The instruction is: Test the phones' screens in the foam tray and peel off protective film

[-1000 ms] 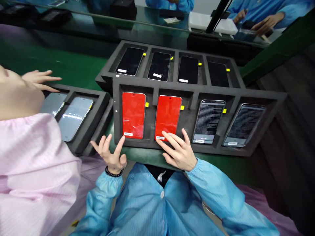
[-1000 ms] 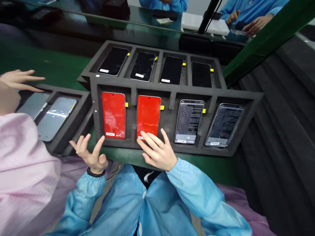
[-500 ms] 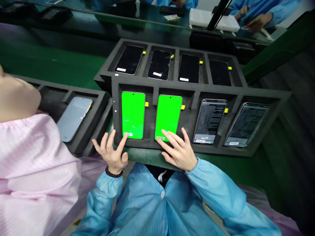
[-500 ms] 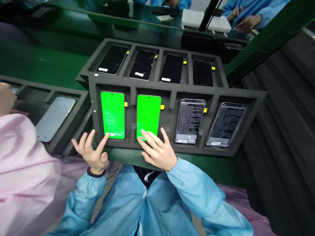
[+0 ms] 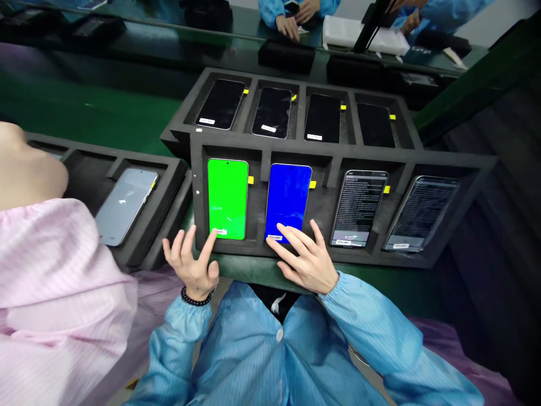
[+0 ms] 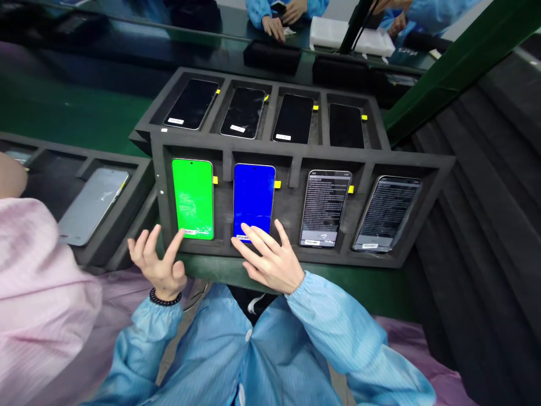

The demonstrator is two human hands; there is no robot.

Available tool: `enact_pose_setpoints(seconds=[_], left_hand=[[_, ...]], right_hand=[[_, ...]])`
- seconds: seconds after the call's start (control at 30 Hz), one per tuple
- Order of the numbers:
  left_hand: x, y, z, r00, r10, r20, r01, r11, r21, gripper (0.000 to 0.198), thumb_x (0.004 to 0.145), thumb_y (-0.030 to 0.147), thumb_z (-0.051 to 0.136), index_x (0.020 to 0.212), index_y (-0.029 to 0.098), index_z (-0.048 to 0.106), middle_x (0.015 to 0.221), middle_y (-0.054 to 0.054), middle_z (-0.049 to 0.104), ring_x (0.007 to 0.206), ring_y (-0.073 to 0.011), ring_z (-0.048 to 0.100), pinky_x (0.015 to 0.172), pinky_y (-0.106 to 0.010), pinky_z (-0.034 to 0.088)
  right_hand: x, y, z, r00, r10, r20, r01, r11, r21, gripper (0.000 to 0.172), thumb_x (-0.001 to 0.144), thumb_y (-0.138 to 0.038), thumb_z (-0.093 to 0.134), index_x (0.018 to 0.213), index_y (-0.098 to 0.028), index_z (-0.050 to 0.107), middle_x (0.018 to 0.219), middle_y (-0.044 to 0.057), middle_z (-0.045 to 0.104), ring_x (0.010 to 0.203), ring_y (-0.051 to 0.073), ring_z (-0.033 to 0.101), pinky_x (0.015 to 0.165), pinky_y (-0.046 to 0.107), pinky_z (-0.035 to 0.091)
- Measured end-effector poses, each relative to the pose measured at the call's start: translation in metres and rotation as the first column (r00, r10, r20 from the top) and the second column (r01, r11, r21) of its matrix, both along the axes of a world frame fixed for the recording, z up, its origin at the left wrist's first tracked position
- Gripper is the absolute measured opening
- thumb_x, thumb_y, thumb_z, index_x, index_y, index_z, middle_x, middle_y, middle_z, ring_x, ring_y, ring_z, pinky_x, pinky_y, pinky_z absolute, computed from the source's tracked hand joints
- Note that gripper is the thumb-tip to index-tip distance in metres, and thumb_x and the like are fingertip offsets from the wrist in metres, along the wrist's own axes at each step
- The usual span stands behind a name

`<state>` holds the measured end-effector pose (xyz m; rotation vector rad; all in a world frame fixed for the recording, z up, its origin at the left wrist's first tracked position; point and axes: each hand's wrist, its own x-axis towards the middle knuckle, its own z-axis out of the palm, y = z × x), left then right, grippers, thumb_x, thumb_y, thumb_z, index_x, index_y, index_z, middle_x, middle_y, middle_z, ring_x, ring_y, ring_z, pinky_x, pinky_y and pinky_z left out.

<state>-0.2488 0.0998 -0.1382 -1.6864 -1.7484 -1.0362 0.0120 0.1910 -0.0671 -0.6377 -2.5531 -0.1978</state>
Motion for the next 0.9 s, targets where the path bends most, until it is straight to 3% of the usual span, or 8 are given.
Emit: enact_pose_setpoints(seconds=[0.2,0.37,0.5,0.67,0.9], left_hand=[[0.0,0.001,-0.0025,1.0,0.017,0.017,-0.018,0.997,0.074,0.062,0.101,0.051,0.026,0.151,0.022,0.047,0.157,-0.016,0.043,0.148,-0.0325,0.036,0.123,-0.058,0.024],[-0.0004,-0.0023,-0.0044,0.999,0.035,0.003,-0.035,0.999,-0.02,0.06,0.101,0.052,0.022,0.139,0.028,0.061,0.151,-0.013,0.05,0.144,-0.0328,0.039,0.121,-0.061,0.024],[-0.0007,-0.005,-0.0063,0.997,0.06,0.048,-0.061,0.998,0.003,0.063,0.099,0.053,0.025,0.148,0.022,0.051,0.154,-0.018,0.044,0.145,-0.0356,0.036,0.118,-0.063,0.029],[-0.0012,-0.0056,-0.005,0.997,0.023,0.08,-0.016,0.996,-0.091,0.06,0.099,0.055,0.026,0.137,0.027,0.063,0.153,-0.015,0.047,0.146,-0.0367,0.034,0.121,-0.065,0.019],[0.0015,-0.0019,-0.0006,0.999,-0.011,0.049,0.009,0.999,0.046,0.059,0.101,0.046,0.03,0.152,0.022,0.044,0.157,-0.018,0.042,0.147,-0.0348,0.036,0.12,-0.061,0.027]], right_hand=[[0.0012,0.0002,-0.0006,1.0,0.006,-0.002,-0.006,1.0,-0.003,0.043,0.096,-0.029,0.052,0.138,-0.024,0.061,0.145,0.009,0.061,0.128,0.023,0.055,0.128,0.053,0.009],[0.0013,-0.0003,-0.0007,1.0,-0.005,0.008,0.005,1.0,-0.008,0.043,0.095,-0.028,0.055,0.137,-0.023,0.062,0.145,0.01,0.061,0.127,0.024,0.056,0.128,0.053,0.011],[0.0017,-0.0005,-0.0001,1.0,-0.002,-0.023,0.002,1.0,-0.003,0.043,0.095,-0.026,0.053,0.138,-0.026,0.061,0.145,0.009,0.061,0.126,0.023,0.058,0.127,0.054,0.016],[0.002,-0.0006,-0.0006,1.0,-0.016,0.016,0.016,1.0,-0.005,0.042,0.096,-0.03,0.054,0.138,-0.025,0.061,0.147,0.008,0.059,0.127,0.024,0.057,0.127,0.054,0.016],[0.0029,0.0003,-0.001,0.999,-0.008,-0.031,0.009,1.0,0.018,0.043,0.097,-0.028,0.05,0.138,-0.023,0.06,0.143,0.009,0.062,0.125,0.021,0.058,0.128,0.053,0.015]])
